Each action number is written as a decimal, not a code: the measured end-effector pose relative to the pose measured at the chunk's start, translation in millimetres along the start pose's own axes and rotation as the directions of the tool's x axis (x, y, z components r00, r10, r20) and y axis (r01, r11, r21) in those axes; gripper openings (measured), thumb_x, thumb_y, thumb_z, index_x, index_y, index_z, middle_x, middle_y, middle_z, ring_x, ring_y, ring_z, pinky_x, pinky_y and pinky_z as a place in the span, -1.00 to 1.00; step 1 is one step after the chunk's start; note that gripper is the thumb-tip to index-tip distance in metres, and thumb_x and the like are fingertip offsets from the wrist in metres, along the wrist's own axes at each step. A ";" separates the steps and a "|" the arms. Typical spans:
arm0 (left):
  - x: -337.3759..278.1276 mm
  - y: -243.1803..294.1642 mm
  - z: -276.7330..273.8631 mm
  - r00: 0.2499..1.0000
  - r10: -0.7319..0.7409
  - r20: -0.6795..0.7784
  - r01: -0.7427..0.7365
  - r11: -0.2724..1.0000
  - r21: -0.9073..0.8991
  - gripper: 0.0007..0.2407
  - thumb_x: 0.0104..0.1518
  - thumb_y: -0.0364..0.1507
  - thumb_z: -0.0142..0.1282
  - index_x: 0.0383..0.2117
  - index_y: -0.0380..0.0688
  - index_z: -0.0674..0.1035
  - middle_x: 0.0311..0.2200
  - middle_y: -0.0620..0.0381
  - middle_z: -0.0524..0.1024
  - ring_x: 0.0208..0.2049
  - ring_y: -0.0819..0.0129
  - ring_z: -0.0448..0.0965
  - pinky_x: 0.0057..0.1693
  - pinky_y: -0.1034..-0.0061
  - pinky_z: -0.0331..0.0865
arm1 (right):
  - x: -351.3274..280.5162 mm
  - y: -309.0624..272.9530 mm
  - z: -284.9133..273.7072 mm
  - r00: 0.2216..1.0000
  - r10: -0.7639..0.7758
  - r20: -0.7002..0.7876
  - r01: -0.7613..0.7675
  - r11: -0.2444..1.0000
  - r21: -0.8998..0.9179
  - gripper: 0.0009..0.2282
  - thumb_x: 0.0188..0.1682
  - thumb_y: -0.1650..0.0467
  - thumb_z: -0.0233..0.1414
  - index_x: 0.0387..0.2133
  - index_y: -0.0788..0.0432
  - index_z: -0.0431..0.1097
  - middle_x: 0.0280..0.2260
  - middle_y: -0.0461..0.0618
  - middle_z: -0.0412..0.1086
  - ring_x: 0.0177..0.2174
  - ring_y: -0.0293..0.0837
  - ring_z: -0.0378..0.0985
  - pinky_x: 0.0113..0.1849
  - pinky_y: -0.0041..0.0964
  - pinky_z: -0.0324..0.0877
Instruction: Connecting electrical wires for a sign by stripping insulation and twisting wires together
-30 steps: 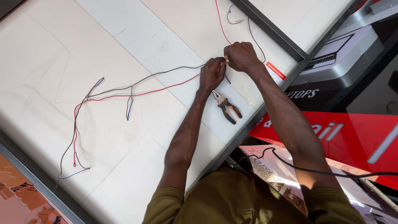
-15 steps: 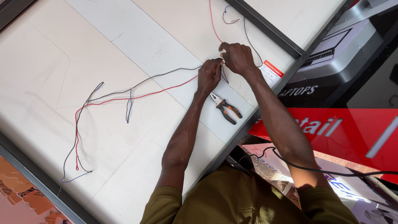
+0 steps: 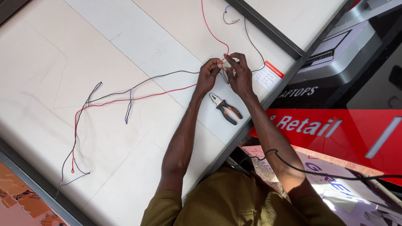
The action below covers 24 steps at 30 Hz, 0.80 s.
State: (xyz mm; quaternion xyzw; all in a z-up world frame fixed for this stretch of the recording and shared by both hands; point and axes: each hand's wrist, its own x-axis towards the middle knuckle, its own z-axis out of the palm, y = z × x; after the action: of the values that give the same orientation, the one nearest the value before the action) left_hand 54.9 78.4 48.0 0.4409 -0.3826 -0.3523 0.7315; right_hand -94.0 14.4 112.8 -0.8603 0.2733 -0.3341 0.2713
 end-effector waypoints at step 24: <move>-19.7 -0.8 19.2 0.931 0.363 -0.033 -0.236 0.670 0.704 -0.87 0.47 -0.51 0.12 0.02 -0.06 0.68 -0.52 -0.02 0.55 -0.41 0.01 0.64 -0.22 0.14 0.53 | 60.7 66.5 0.6 0.937 0.063 0.343 0.058 0.942 -0.331 -0.86 0.16 0.53 0.12 -0.10 0.10 0.56 -0.47 0.02 0.59 -0.51 0.24 0.69 -0.42 0.15 0.48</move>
State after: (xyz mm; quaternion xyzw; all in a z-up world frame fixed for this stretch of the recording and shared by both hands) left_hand 29.0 87.7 48.5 0.6399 -0.4892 -0.0205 0.5923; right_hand -74.7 -71.7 95.1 -0.9390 0.2749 -0.1243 0.1651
